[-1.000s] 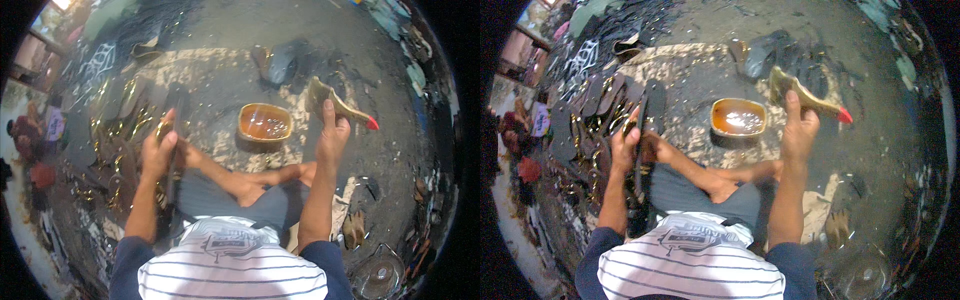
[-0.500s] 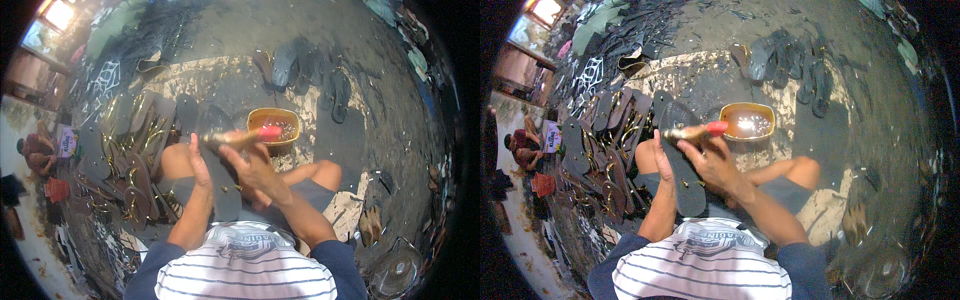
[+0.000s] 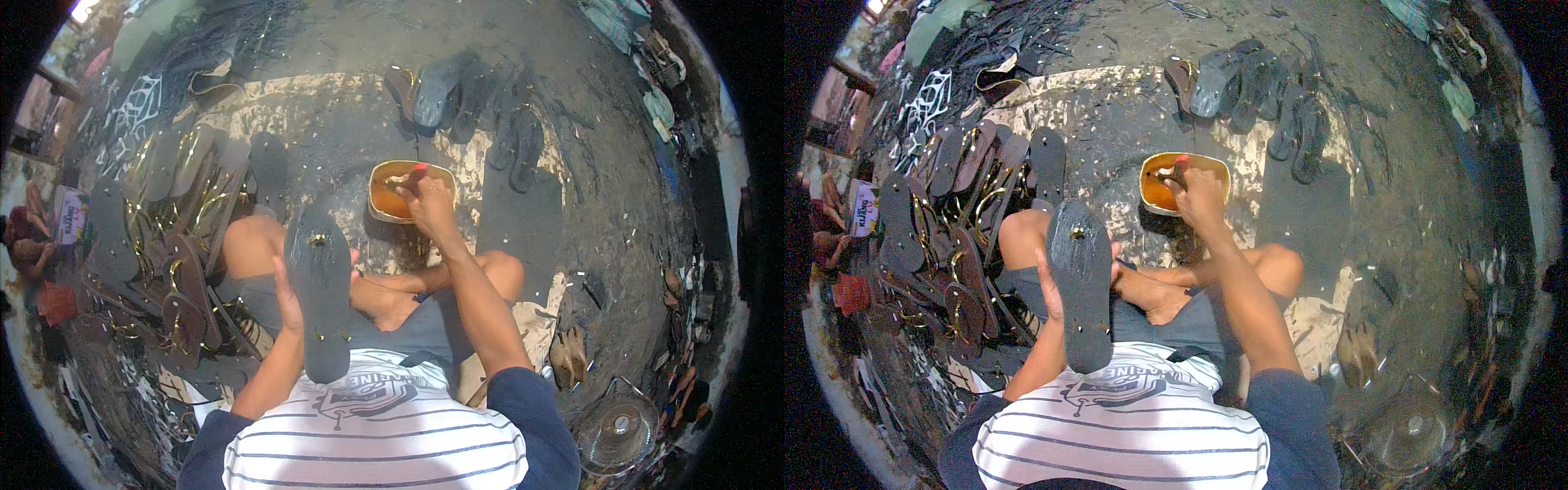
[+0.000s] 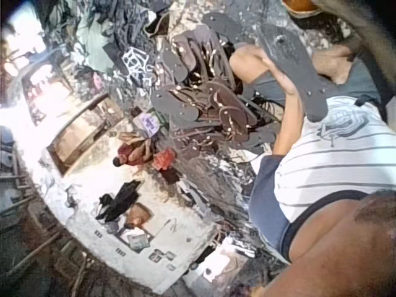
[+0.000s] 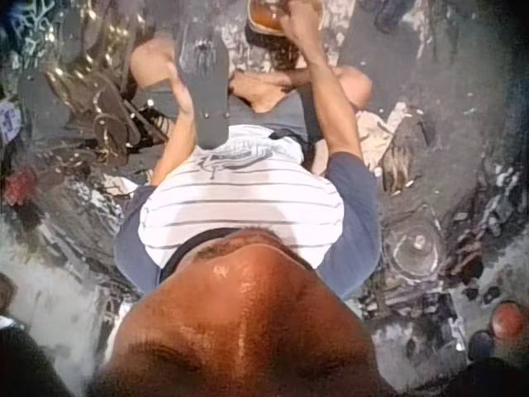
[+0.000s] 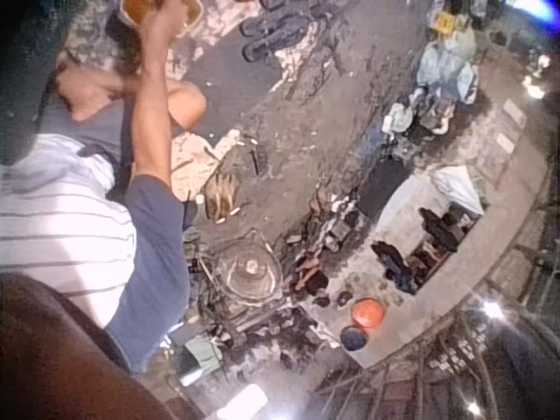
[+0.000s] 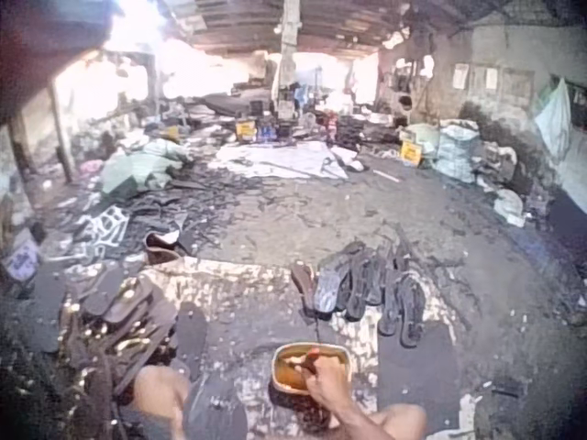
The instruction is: The person sits on the floor and applies a brown liquid from a container to the soles of several sandals using a brush. The person repeatedly dips the brush into the container and coats the underside of each sandal before setting it aside.
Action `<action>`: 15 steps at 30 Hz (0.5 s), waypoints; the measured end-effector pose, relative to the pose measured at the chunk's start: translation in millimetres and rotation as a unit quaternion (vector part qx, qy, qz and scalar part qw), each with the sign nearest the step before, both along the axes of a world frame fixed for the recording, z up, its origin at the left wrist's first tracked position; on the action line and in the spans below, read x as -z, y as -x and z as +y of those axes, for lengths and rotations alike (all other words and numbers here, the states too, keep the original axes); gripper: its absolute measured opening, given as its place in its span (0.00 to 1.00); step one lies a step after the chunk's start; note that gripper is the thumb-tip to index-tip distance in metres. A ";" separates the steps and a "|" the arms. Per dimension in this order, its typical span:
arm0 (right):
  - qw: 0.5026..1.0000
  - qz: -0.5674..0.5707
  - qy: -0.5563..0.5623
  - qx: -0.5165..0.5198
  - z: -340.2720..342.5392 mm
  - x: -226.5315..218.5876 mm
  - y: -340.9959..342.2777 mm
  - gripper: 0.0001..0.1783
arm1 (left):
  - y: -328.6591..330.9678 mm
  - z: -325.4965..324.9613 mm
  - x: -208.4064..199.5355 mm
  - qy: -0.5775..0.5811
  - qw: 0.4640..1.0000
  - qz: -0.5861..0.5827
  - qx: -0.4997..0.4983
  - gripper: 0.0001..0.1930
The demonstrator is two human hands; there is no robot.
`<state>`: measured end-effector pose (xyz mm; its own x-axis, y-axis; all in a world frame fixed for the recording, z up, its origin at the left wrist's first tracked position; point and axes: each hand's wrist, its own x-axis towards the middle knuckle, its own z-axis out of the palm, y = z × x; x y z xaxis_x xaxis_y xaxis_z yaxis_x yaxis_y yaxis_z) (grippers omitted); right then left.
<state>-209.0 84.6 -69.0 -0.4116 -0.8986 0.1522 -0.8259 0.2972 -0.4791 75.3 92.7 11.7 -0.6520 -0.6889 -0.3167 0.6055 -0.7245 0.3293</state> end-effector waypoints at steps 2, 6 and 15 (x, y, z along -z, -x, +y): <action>0.999 -0.040 -0.031 0.010 -0.5 -17.2 -8.9 0.18 | -14.0 19.1 -4.5 -0.013 1.000 -0.005 0.010 0.47; 0.937 -0.231 0.256 0.063 5.0 -11.9 11.7 0.15 | -31.2 28.9 14.1 0.068 0.982 -0.157 0.078 0.47; 0.961 -0.199 0.135 0.140 77.2 -85.6 38.5 0.20 | 32.4 -69.5 29.9 0.066 0.994 -0.056 -0.065 0.38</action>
<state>-247.5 161.9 16.6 -0.7053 -0.6938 0.1453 -0.4679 0.3017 -0.8307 42.9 23.2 -18.2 -0.5208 -0.8054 -0.2831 0.6453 -0.5885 0.4871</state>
